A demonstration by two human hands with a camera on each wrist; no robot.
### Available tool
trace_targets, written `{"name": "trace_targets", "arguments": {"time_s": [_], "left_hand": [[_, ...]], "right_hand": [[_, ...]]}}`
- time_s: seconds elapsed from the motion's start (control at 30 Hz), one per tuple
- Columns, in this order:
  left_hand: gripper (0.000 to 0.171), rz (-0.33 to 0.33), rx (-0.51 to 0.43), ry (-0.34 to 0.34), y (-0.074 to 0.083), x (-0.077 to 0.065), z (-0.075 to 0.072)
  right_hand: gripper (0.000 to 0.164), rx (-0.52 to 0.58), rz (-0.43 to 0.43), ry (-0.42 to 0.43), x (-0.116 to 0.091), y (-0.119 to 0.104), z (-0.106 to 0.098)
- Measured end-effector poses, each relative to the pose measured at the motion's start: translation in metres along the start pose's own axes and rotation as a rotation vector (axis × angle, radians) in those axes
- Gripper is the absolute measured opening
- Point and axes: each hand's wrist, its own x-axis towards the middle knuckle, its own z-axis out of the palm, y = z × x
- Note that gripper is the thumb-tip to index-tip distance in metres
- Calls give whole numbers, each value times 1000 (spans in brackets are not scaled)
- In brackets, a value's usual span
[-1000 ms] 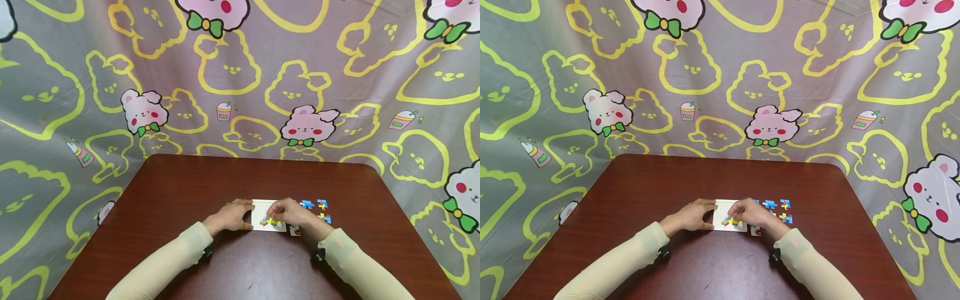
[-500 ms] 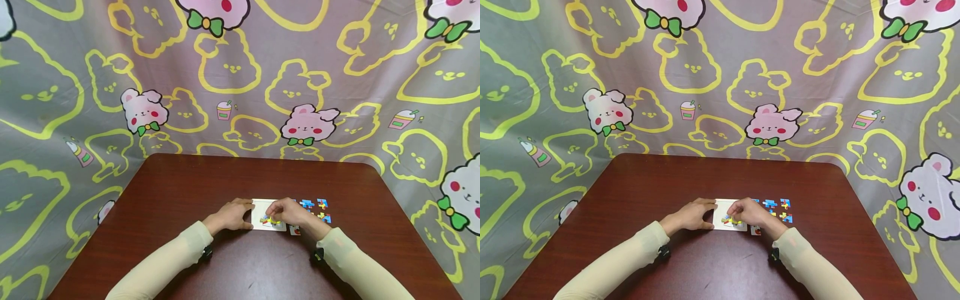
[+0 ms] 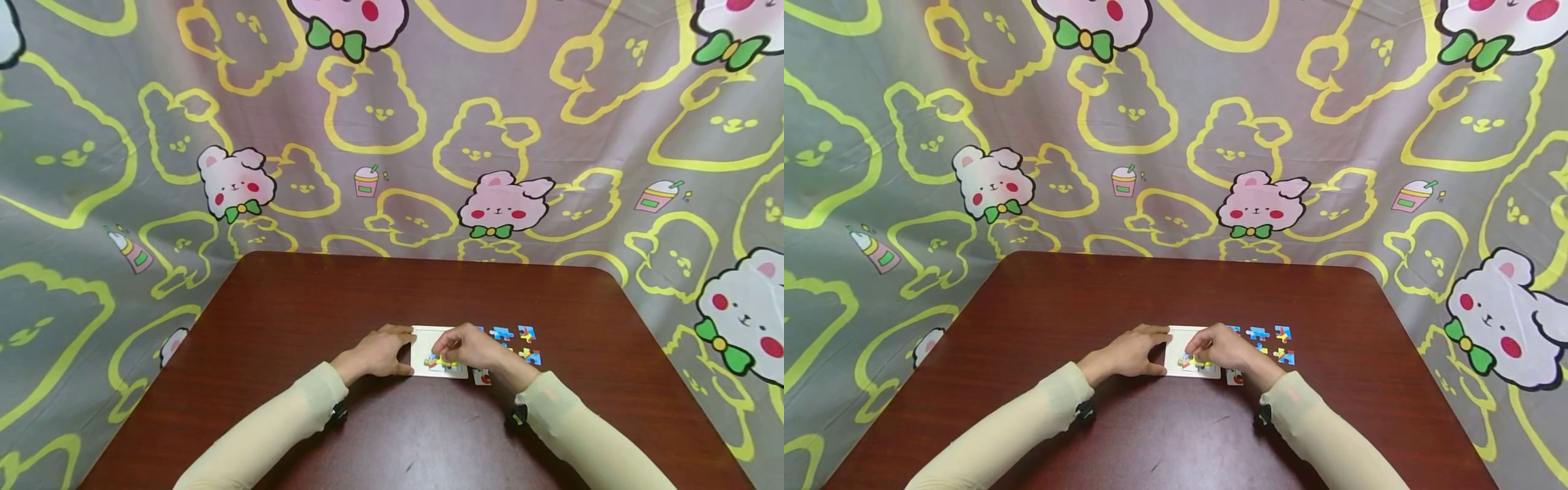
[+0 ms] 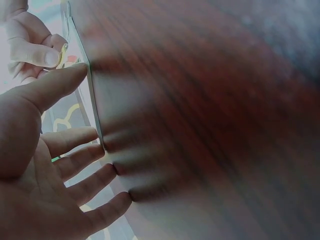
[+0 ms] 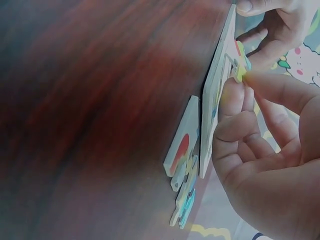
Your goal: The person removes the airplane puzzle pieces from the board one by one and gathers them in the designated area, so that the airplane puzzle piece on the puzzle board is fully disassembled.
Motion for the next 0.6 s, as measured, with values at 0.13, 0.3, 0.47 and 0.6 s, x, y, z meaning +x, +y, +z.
{"name": "trace_targets", "arguments": {"time_s": [0.13,0.3,0.47,0.6], "left_hand": [[68,-2,-1,1,0,0,0],[68,-3,-2,1,-1,0,1],[68,-7,-5,-3,0,1,1],[68,-7,-2,-10,0,1,1]], "right_hand": [[17,-4,-4,18,0,1,-1],[16,18,27,25,-1,0,-6],[16,19,61,11,-4,1,-12],[16,29,70,-3,-8,3,-17]]}}
